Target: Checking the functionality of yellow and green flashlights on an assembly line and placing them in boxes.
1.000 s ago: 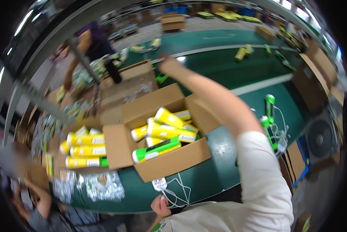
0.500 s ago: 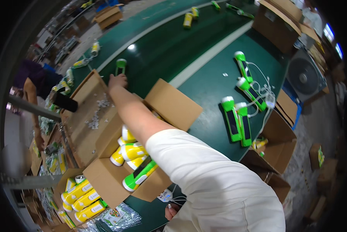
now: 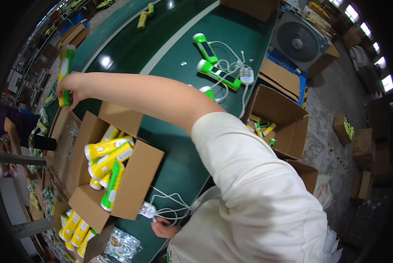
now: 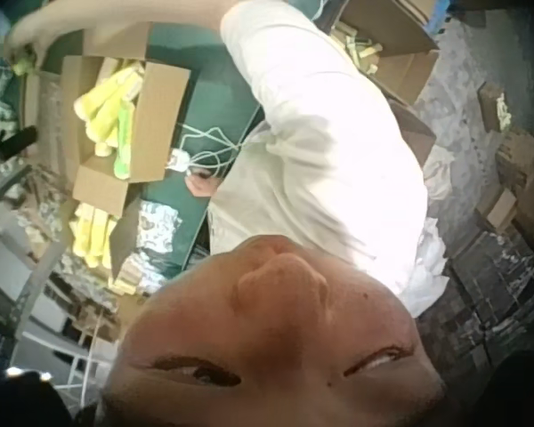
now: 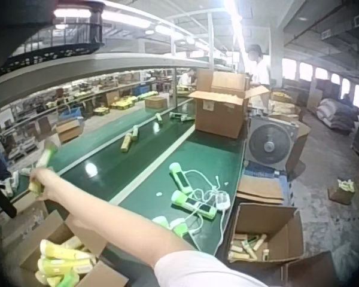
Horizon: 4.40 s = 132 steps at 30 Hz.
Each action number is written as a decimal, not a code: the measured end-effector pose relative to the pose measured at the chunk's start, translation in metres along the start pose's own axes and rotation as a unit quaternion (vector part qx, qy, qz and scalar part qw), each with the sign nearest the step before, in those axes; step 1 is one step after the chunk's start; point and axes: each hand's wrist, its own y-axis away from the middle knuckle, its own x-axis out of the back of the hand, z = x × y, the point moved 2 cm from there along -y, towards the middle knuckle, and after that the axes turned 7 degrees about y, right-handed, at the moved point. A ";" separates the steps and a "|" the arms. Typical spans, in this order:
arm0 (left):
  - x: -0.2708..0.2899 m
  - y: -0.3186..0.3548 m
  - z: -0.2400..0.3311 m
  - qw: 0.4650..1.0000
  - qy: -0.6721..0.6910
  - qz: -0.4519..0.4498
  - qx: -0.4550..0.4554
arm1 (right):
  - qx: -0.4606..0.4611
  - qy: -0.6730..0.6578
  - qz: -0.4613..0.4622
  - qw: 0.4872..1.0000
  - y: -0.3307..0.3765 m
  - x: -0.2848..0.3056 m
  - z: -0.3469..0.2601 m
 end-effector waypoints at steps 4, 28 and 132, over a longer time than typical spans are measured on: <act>-0.002 -0.008 -0.001 0.996 0.035 -0.077 0.006 | 0.141 -0.096 -0.043 0.984 0.173 0.009 -0.013; -0.035 0.049 0.059 0.931 0.058 -0.302 -0.196 | -0.111 -0.220 -0.052 0.968 0.430 0.027 0.219; -0.038 0.013 0.052 0.874 0.411 -0.226 0.129 | 0.207 -0.001 0.246 0.947 0.398 0.010 0.193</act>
